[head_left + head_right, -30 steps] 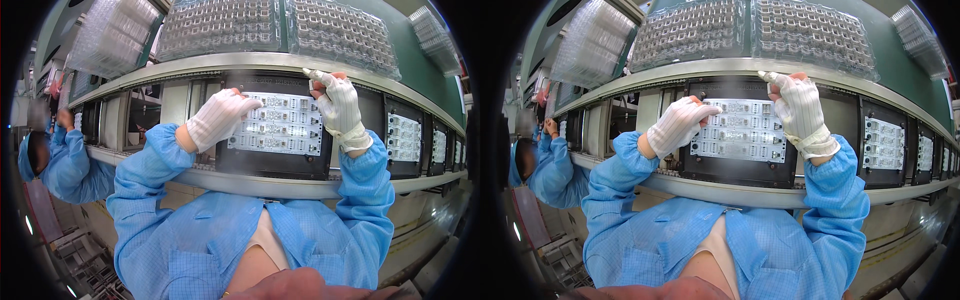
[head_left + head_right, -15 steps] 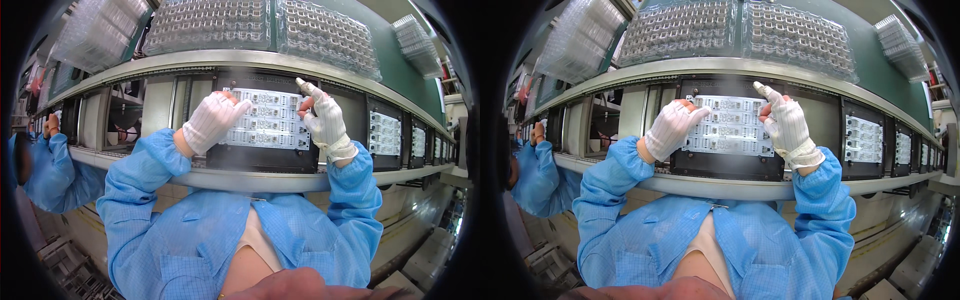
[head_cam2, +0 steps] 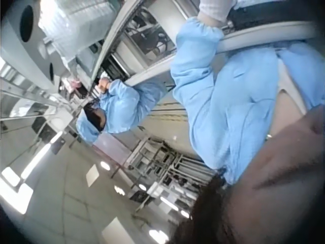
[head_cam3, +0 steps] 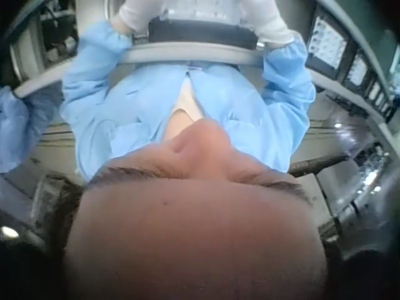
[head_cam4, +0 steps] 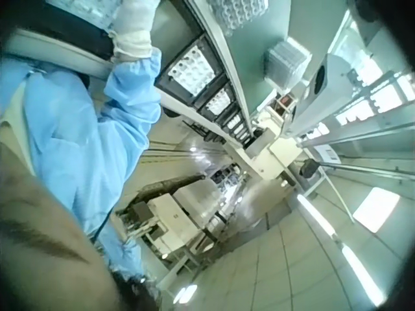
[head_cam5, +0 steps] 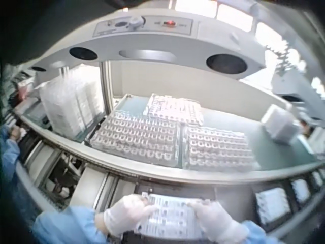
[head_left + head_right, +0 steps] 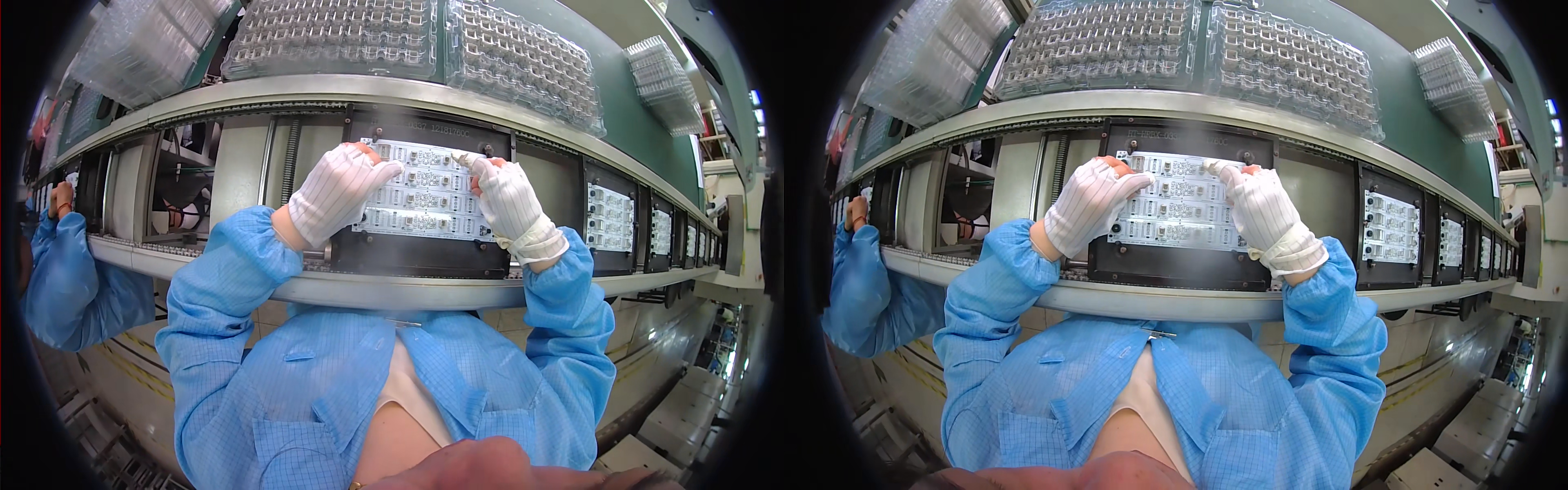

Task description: Placing small electronic components onto printed circuit boards on an assembly line.

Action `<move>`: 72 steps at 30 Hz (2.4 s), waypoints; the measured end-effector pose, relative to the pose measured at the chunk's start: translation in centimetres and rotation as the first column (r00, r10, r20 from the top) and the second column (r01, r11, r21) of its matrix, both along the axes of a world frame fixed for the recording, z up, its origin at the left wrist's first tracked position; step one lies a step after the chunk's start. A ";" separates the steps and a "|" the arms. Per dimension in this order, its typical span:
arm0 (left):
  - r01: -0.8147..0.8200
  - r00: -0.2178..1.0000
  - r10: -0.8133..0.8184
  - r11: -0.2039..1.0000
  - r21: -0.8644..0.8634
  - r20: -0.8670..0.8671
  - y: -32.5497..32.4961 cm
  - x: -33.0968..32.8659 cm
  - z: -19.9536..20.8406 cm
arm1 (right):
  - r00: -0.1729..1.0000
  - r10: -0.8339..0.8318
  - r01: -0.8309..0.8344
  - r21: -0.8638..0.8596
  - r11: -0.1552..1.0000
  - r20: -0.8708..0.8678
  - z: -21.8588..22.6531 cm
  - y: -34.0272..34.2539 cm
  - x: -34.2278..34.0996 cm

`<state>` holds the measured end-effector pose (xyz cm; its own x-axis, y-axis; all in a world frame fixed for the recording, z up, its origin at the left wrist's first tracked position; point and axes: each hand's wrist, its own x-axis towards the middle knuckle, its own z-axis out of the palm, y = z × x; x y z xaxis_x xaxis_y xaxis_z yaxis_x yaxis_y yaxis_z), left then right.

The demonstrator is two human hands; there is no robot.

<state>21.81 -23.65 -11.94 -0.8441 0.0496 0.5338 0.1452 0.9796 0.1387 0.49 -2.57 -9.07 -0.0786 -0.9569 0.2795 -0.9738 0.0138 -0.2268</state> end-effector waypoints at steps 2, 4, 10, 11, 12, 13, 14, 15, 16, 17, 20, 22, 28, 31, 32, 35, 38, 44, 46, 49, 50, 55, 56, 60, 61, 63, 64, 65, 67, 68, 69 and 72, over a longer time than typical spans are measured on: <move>-0.002 1.000 0.002 1.000 0.007 -0.008 -0.2 0.1 -0.1 | 0.996 -0.006 0.004 0.019 1.000 0.090 0.1 -0.3 -0.2; -0.001 1.000 0.001 1.000 0.014 -0.005 -0.3 0.1 -0.1 | 0.995 -0.032 0.027 0.051 0.998 0.099 0.5 -0.5 0.0; 0.012 1.000 -0.012 1.000 0.015 0.020 -0.5 -0.1 1.1 | 0.993 0.021 -0.023 -0.009 1.000 -0.117 0.8 -0.3 1.5; 0.018 1.000 -0.018 1.000 0.010 -0.011 -0.9 -0.4 1.6 | 0.988 0.015 -0.017 -0.010 1.000 -0.157 0.4 0.1 1.5; 0.026 0.999 -0.026 1.000 0.004 -0.042 -1.2 -1.0 2.1 | 0.980 0.007 -0.009 -0.011 1.000 -0.197 0.0 0.4 1.4; 0.001 1.000 -0.001 1.000 0.019 0.004 -1.6 -2.2 4.0 | 0.975 0.015 -0.034 -0.085 0.996 -0.221 -0.6 0.6 1.2; 0.027 0.995 -0.016 0.993 0.114 -0.097 -2.6 -3.5 4.5 | 0.974 0.015 -0.039 -0.101 0.994 -0.225 -0.4 0.7 1.2; -0.033 0.993 0.049 0.988 0.149 -0.106 -3.9 -5.4 4.5 | 0.988 0.015 -0.028 -0.084 0.996 -0.153 -0.2 0.8 1.2; -0.088 0.987 0.111 0.978 0.187 -0.114 -5.4 -7.8 4.5 | 0.997 0.012 -0.017 -0.064 0.998 -0.081 0.0 1.0 1.0; -0.126 0.977 0.144 0.984 0.123 -0.158 -7.1 -10.1 4.8 | 1.000 0.016 -0.017 -0.047 0.999 -0.014 0.3 1.1 0.5; -0.169 0.961 0.175 0.985 0.045 -0.213 -12.0 -15.0 3.9 | 0.996 -0.011 0.004 0.081 0.997 0.093 2.6 0.9 -0.2; -0.151 0.965 0.155 0.988 0.038 -0.213 -13.6 -17.5 3.8 | 0.998 -0.036 0.034 0.054 0.998 0.050 3.0 0.5 -1.6; -0.207 0.971 0.211 0.977 -0.040 0.115 -15.0 -20.2 4.9 | 0.978 -0.202 0.209 -0.262 0.942 0.051 4.7 -2.7 -9.6; -0.214 0.977 0.214 0.977 0.021 0.007 -14.8 -19.4 5.5 | 0.942 -0.332 0.305 -0.278 0.911 -0.052 4.0 -5.8 -13.1; -0.224 0.974 0.225 0.974 0.036 -0.028 -14.3 -18.6 6.0 | 0.882 -0.472 0.463 -0.167 0.871 -0.015 5.2 -6.9 -12.7; -0.115 0.986 0.118 0.993 0.033 -0.115 -11.3 -14.9 6.6 | 0.771 -0.612 0.605 -0.100 0.790 -0.174 4.0 -8.4 -16.2; 0.015 0.993 -0.004 0.996 0.090 -0.122 -5.4 -9.7 8.1 | 0.789 -0.534 0.530 -0.104 0.842 -0.302 1.4 -7.4 -20.2; 0.021 0.991 -0.038 0.991 0.135 0.128 1.0 -1.1 5.4 | 0.844 -0.525 0.522 -0.057 0.851 -0.109 3.0 -8.1 -18.8; 0.039 0.984 -0.062 0.989 0.140 0.166 1.7 -0.4 4.1 | 0.869 -0.490 0.482 -0.108 0.870 -0.067 3.0 -7.9 -17.9; 0.062 0.986 -0.081 0.990 0.128 0.148 2.4 -0.3 3.1 | 0.868 -0.484 0.447 -0.245 0.860 -0.115 2.6 -7.2 -17.2; 0.062 0.985 -0.081 0.990 0.128 0.152 2.4 -0.3 2.9 | 0.887 -0.452 0.412 -0.280 0.867 -0.094 2.6 -7.2 -15.7; 0.049 0.969 -0.049 0.999 0.004 0.241 2.9 -0.7 2.5 | 0.952 -0.281 0.211 -0.404 0.890 -0.120 2.4 -5.4 -10.3; 0.056 0.968 -0.055 0.998 0.004 0.244 3.1 -0.9 2.9 | 0.951 -0.287 0.219 -0.404 0.888 -0.116 2.0 -4.8 -10.0; 0.031 0.921 -0.036 0.999 0.019 0.389 3.1 -1.5 3.4 | 0.977 -0.208 0.177 -0.380 0.908 -0.043 1.0 -2.5 -8.7; 0.028 0.925 -0.053 0.997 0.071 0.376 2.9 -1.7 3.2 | 0.981 -0.189 0.166 -0.363 0.917 -0.030 0.9 -1.9 -8.2; 0.027 0.945 -0.073 0.989 0.149 0.317 2.8 -1.4 3.0 | 0.987 -0.158 0.157 -0.337 0.928 0.023 0.9 -0.8 -7.4; 0.022 0.963 -0.083 0.973 0.229 0.258 2.7 -1.3 3.0 | 0.987 -0.161 0.161 -0.333 0.929 0.029 0.9 -0.4 -7.1; 0.023 0.961 -0.086 0.972 0.232 0.263 2.7 -1.3 2.6 | 0.989 -0.139 0.147 -0.329 0.933 0.047 0.9 -0.2 -6.8; 0.007 0.979 -0.059 0.965 0.262 0.195 2.7 -1.4 1.9 | 0.989 -0.118 0.141 -0.328 0.934 0.090 0.7 0.3 -6.1; 0.007 0.979 -0.061 0.965 0.262 0.197 2.6 -1.4 1.9 | 0.989 -0.119 0.143 -0.327 0.934 0.092 0.7 0.4 -5.7; 0.045 0.978 -0.090 0.972 0.231 0.187 2.5 -1.6 2.1 | 0.990 -0.096 0.123 -0.317 0.941 0.101 0.9 0.6 -5.2; 0.087 0.962 -0.127 0.982 0.170 0.242 2.4 -2.0 2.4 | 0.993 -0.066 0.090 -0.283 0.955 0.093 1.0 1.2 -4.3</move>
<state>19.84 -21.21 -9.50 -0.9462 0.0797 0.3137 0.1885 0.9236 0.3338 -3.78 -1.40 -8.10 -0.1840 -0.8277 0.5302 -0.9503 0.0119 -0.3111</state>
